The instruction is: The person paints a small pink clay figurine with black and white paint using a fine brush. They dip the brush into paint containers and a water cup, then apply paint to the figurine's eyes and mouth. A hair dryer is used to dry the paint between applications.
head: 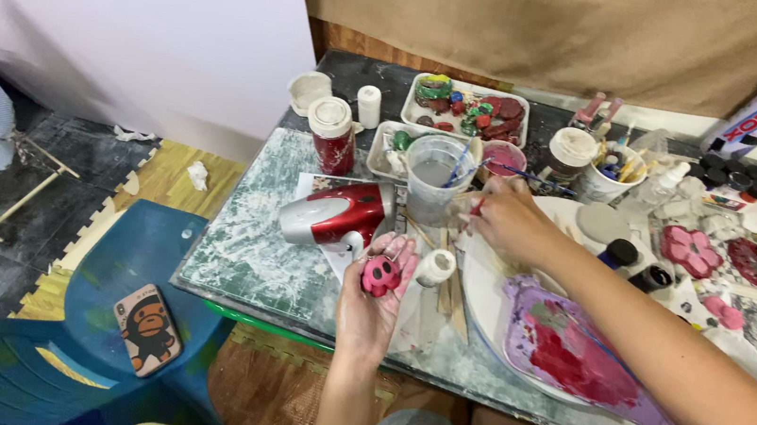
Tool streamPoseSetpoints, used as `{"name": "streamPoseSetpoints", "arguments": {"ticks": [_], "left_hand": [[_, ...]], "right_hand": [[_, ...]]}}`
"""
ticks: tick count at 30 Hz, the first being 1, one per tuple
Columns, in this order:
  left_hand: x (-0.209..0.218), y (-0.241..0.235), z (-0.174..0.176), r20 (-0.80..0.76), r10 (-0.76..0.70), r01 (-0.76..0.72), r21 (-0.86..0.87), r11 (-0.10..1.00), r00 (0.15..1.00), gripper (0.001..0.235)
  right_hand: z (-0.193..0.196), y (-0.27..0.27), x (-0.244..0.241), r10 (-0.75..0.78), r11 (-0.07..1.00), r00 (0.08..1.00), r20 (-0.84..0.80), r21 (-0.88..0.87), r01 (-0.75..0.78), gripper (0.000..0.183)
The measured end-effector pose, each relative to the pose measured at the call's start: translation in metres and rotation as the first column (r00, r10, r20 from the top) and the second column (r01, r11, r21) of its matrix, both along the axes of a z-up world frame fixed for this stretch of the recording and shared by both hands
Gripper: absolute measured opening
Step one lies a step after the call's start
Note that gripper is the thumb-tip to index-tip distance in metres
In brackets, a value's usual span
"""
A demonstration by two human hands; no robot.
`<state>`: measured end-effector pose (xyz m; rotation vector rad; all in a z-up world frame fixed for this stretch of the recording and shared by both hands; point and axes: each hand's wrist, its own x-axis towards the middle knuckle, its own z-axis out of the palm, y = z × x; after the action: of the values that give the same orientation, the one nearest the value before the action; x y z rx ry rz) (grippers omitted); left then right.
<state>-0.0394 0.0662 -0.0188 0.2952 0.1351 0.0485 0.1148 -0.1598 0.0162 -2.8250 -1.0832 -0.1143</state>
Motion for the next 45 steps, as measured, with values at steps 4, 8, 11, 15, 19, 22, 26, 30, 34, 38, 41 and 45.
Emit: {"name": "streamPoseSetpoints", "arguments": {"ticks": [4,8,11,15,19,22,26,30,34,38,41,45], "left_hand": [[0.004,0.002,0.001,0.01,-0.01,0.01,0.032,0.999,1.0,0.044],[0.007,-0.003,0.002,0.042,-0.053,0.052,0.012,0.999,0.998,0.044],[0.004,-0.009,0.004,0.047,-0.097,0.097,0.01,0.995,0.994,0.044],[0.0,-0.016,0.006,0.117,-0.185,0.181,0.041,0.983,0.976,0.044],[0.002,-0.024,0.007,0.096,-0.333,0.327,0.073,0.942,0.938,0.044],[0.001,-0.033,0.007,0.124,-0.399,0.386,0.119,0.915,0.908,0.044],[0.001,-0.055,0.011,0.134,-0.425,0.413,0.11,0.904,0.895,0.041],[-0.002,-0.076,0.015,0.113,-0.431,0.419,0.119,0.9,0.895,0.043],[-0.005,-0.093,0.013,0.105,-0.464,0.448,0.146,0.882,0.88,0.041],[-0.007,-0.104,0.01,0.076,-0.465,0.452,0.139,0.881,0.882,0.04],[-0.007,-0.111,0.004,0.048,-0.468,0.458,0.138,0.878,0.883,0.04],[-0.009,-0.12,-0.001,0.029,-0.494,0.486,0.136,0.863,0.869,0.042]], "right_hand": [[0.005,0.009,-0.013,-0.03,0.998,0.999,0.017,0.058,0.029,0.014],[0.01,0.016,-0.02,-0.032,0.999,0.999,0.019,0.043,0.031,0.017],[0.024,0.013,-0.023,0.006,0.991,0.997,0.076,0.136,-0.016,0.018],[0.056,-0.013,-0.036,-0.049,0.95,0.992,0.12,0.311,0.009,0.021],[0.068,-0.062,-0.061,-0.122,0.754,0.969,-0.214,0.615,0.231,0.025],[0.063,-0.098,-0.085,-0.112,0.512,0.907,-0.407,0.759,0.404,0.023],[0.059,-0.143,-0.133,-0.047,0.284,0.838,-0.543,0.797,0.533,0.016],[0.052,-0.17,-0.175,0.165,0.012,0.862,-0.48,0.875,0.484,0.01],[0.039,-0.198,-0.218,0.108,-0.183,0.963,-0.249,0.947,0.265,0.022],[0.029,-0.223,-0.253,-0.045,-0.303,0.97,-0.238,0.929,0.214,0.009],[0.017,-0.243,-0.272,-0.118,-0.308,0.968,-0.221,0.935,0.176,0.006],[-0.008,-0.25,-0.289,-0.148,-0.356,0.973,-0.178,0.927,0.116,0.011]]}}
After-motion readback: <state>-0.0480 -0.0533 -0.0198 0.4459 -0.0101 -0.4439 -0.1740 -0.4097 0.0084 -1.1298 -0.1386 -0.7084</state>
